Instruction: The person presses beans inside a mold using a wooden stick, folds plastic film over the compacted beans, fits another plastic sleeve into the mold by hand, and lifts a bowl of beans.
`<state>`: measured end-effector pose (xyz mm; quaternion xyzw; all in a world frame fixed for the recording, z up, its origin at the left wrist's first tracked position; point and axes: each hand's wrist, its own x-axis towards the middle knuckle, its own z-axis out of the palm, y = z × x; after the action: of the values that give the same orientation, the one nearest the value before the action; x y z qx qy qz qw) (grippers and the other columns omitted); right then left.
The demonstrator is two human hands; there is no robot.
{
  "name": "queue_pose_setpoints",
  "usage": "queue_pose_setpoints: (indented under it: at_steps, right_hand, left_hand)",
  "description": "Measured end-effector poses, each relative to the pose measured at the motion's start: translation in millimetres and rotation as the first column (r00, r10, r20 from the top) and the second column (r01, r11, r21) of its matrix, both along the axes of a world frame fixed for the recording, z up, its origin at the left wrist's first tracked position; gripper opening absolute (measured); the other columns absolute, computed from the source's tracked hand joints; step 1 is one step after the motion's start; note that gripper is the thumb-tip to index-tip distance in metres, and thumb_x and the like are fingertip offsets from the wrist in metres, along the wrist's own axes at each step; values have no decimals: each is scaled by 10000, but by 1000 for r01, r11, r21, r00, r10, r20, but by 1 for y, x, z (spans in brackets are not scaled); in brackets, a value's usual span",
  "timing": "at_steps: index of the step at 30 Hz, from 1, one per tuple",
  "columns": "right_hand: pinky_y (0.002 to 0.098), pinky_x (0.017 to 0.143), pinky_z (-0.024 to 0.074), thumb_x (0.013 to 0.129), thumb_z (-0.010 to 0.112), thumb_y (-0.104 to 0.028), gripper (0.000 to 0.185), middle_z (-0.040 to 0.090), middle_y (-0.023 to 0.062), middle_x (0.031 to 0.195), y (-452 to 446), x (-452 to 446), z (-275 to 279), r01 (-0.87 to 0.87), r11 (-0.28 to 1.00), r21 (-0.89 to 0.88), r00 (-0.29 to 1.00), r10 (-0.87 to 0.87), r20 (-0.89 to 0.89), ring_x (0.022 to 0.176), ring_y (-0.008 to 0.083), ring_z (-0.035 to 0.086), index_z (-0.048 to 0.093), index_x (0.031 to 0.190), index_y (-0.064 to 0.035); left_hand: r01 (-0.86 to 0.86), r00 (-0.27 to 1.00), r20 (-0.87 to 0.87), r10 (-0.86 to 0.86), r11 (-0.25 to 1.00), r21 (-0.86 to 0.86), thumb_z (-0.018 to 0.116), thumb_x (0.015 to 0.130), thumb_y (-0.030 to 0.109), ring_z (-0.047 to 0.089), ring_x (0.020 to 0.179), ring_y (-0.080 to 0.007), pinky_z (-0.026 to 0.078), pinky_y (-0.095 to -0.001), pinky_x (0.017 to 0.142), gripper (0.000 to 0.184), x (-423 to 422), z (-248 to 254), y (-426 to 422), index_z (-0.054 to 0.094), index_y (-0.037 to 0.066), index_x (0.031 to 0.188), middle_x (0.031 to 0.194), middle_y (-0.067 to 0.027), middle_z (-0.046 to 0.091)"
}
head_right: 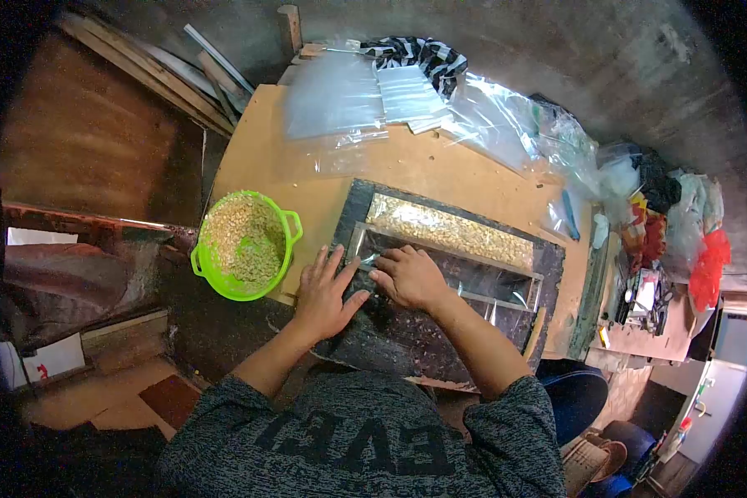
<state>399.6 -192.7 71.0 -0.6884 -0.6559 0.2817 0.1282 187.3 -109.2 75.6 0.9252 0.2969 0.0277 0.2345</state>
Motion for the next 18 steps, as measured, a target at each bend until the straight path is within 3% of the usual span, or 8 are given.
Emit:
queue_pose_setpoints:
  at_steps: [4, 6, 13, 16, 18]
  right_hand:
    - [468, 1002, 448, 1016, 476, -438, 463, 610, 146, 1330, 5, -1, 5, -6, 998, 57, 1000, 7, -22, 1168, 349, 568, 666, 1256, -91]
    - [474, 1025, 426, 1026, 451, -397, 479, 571, 164, 1382, 8, 1, 1, -51, 999, 11, 998, 51, 29, 1198, 362, 542, 611, 1346, -78]
    - [483, 1023, 439, 1024, 442, -443, 499, 586, 156, 1369, 10, -3, -5, -66, 998, 23, 996, 65, 59, 1177, 378, 559, 609, 1341, -96]
    - [473, 1024, 443, 1024, 453, -425, 488, 597, 164, 1354, 9, -3, -7, -74, 996, 47, 997, 73, 27, 1178, 368, 565, 609, 1346, -93]
    - [462, 1008, 457, 1002, 519, -356, 413, 639, 169, 1280, -1, 0, -3, 19, 989, 145, 994, -3, -110, 1125, 361, 600, 642, 1283, -78]
  left_hand:
    - [-5, 999, -37, 5, 1000, -10, 494, 988, 564, 260, 1463, -460, 216, -599, 1137, 682, -2, 1, -1, 486, 87, 1475, 1565, -256, 342]
    - [-6, 1000, -28, 6, 1000, -11, 494, 988, 564, 269, 1459, -462, 225, -605, 1132, 681, -2, -1, -1, 482, 93, 1478, 1565, -253, 344]
    - [-13, 999, -33, 13, 1000, -1, 497, 988, 556, 284, 1453, -458, 230, -605, 1128, 673, -3, -3, 0, 483, 94, 1477, 1560, -250, 352]
    - [-8, 1000, -10, 8, 1000, 16, 499, 987, 555, 294, 1448, -454, 233, -600, 1127, 676, -4, -2, 0, 485, 86, 1474, 1555, -249, 358]
    - [-28, 996, 80, 27, 1000, 4, 512, 990, 529, 330, 1432, -442, 258, -577, 1124, 646, -3, 1, -1, 515, 71, 1446, 1538, -238, 390]
